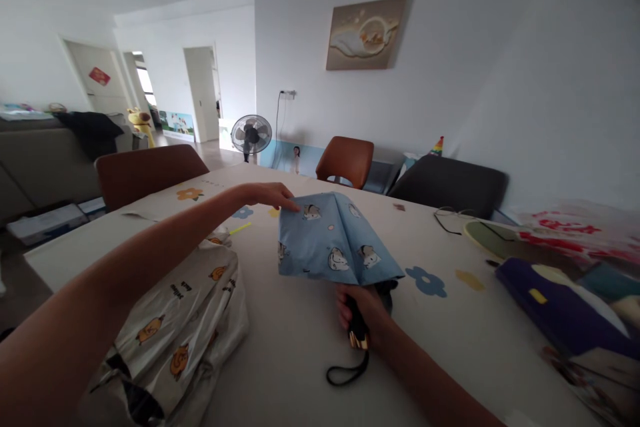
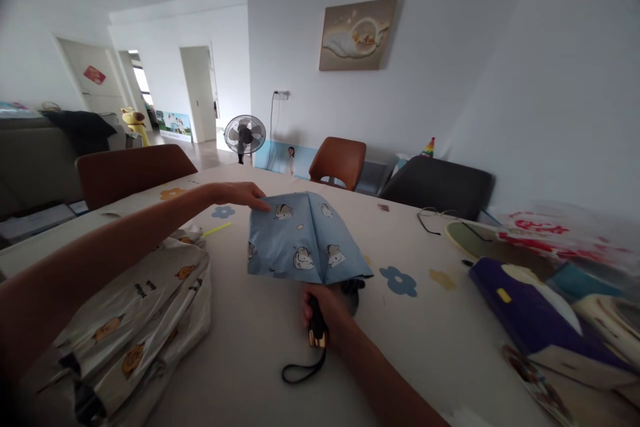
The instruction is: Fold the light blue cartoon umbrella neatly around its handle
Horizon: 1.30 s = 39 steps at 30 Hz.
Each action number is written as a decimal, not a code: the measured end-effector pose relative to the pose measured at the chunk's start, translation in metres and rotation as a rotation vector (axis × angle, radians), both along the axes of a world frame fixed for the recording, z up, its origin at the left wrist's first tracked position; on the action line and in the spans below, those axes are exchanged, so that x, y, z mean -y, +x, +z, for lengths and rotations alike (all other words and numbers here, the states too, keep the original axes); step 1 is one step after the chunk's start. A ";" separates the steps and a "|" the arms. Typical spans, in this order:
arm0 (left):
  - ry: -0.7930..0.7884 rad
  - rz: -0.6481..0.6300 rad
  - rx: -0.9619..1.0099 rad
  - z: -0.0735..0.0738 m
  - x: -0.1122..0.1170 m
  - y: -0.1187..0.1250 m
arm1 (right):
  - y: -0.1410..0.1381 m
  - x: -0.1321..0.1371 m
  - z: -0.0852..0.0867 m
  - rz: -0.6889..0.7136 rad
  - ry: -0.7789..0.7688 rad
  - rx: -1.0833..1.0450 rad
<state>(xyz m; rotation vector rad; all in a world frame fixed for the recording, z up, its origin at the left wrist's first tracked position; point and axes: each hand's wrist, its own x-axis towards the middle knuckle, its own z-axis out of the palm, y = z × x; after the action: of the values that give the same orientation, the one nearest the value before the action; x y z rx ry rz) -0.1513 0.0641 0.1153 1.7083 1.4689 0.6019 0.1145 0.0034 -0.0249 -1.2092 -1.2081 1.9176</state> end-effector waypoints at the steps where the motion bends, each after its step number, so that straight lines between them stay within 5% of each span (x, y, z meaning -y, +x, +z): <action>1: 0.004 -0.030 -0.006 0.003 0.002 -0.003 | 0.000 0.000 0.000 0.003 0.000 0.003; 6: 0.003 -0.127 -0.009 0.002 0.007 -0.022 | 0.000 0.000 -0.001 0.014 -0.007 0.007; 13: 0.020 -0.003 0.006 -0.024 0.003 -0.038 | -0.003 0.006 0.008 -0.014 0.027 0.058; 18: 0.081 0.149 -0.214 -0.029 -0.008 -0.012 | -0.005 0.008 0.005 -0.030 0.081 0.107; 26: 0.421 0.261 -0.110 -0.044 -0.039 0.059 | -0.003 0.010 0.005 0.000 0.117 0.104; 32: 0.615 0.467 -0.264 -0.066 -0.045 0.061 | 0.000 0.008 0.008 0.048 0.102 0.133; 39: 0.742 0.476 -0.377 -0.084 -0.052 0.060 | 0.005 0.002 0.010 0.127 -0.034 -0.003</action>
<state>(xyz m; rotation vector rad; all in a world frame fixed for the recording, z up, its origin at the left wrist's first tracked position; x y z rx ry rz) -0.0917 0.1156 0.0312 2.1051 2.1253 1.2511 0.1191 0.0010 -0.0152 -1.1714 -1.2831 2.0387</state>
